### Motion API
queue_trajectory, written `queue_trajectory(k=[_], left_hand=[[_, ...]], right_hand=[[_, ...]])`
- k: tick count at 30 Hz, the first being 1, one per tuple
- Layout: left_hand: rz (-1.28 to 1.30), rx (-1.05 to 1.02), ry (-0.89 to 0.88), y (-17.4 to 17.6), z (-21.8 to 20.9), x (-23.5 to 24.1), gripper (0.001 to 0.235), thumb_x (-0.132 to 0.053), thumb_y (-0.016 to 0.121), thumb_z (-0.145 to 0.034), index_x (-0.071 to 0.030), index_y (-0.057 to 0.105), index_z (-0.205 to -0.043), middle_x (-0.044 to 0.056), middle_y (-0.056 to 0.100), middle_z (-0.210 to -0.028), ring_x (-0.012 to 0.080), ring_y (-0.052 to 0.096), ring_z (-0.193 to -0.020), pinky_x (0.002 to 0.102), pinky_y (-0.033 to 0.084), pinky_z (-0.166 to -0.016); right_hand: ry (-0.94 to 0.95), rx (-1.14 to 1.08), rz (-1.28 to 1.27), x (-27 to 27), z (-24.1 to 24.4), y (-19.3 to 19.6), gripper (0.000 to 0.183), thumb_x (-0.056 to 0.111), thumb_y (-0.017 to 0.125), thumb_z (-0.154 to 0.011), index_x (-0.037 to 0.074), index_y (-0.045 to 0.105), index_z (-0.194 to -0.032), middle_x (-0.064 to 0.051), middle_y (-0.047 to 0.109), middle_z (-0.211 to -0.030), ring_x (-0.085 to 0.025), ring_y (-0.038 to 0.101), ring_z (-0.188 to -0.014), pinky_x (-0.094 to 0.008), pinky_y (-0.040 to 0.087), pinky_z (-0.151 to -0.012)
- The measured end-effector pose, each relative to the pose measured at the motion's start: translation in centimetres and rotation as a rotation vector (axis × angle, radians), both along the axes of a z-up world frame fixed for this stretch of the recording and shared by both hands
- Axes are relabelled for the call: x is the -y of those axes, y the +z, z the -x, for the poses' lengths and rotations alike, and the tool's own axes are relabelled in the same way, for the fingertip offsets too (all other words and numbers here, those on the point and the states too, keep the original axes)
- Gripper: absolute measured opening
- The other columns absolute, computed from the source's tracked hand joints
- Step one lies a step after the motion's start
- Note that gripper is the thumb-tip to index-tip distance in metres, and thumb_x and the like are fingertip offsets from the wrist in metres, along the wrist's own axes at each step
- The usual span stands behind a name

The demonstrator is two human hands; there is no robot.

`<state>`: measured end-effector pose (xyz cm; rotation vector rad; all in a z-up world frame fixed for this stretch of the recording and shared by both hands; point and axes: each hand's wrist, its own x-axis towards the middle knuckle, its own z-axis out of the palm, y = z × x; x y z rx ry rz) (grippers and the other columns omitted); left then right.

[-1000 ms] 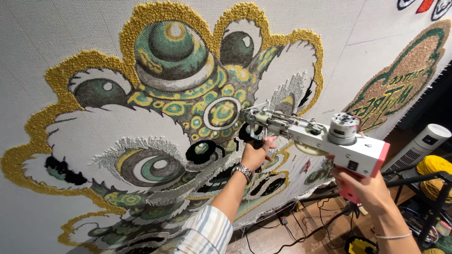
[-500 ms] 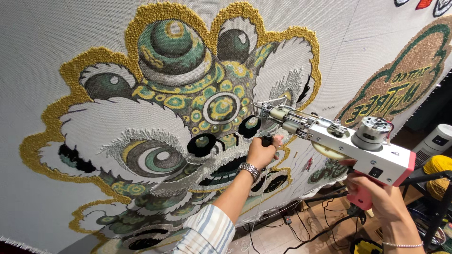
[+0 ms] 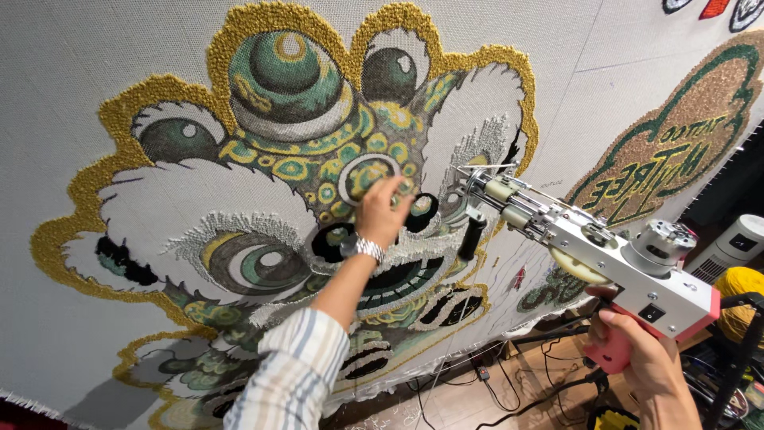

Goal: The person uses a handheld tufting gun to apply white yarn to a large canvas featuring a stylized lion head design. They systematically fill in the white fur areas around the eyes and mouth, guiding the tool with their left hand while operating the trigger with their right.

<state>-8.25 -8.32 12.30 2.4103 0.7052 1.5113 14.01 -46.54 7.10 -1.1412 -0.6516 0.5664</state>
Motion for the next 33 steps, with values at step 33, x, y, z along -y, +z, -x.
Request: queue_trajectory(k=[33], left_hand=[[-0.13, 0.033, 0.079, 1.2, 0.5, -2.2, 0.017, -0.026, 0.069, -0.096, -0.021, 0.078, -0.109, 0.003, 0.071, -0.082, 0.0221, 0.066, -0.063, 0.036, 0.053, -0.057]], right_hand=[[-0.083, -0.078, 0.158, 0.1, 1.4, -2.5, 0.034, 0.011, 0.07, -0.082, 0.0, 0.058, -0.112, -0.01, 0.055, -0.074, -0.022, 0.056, -0.064, -0.041, 0.051, -0.05]])
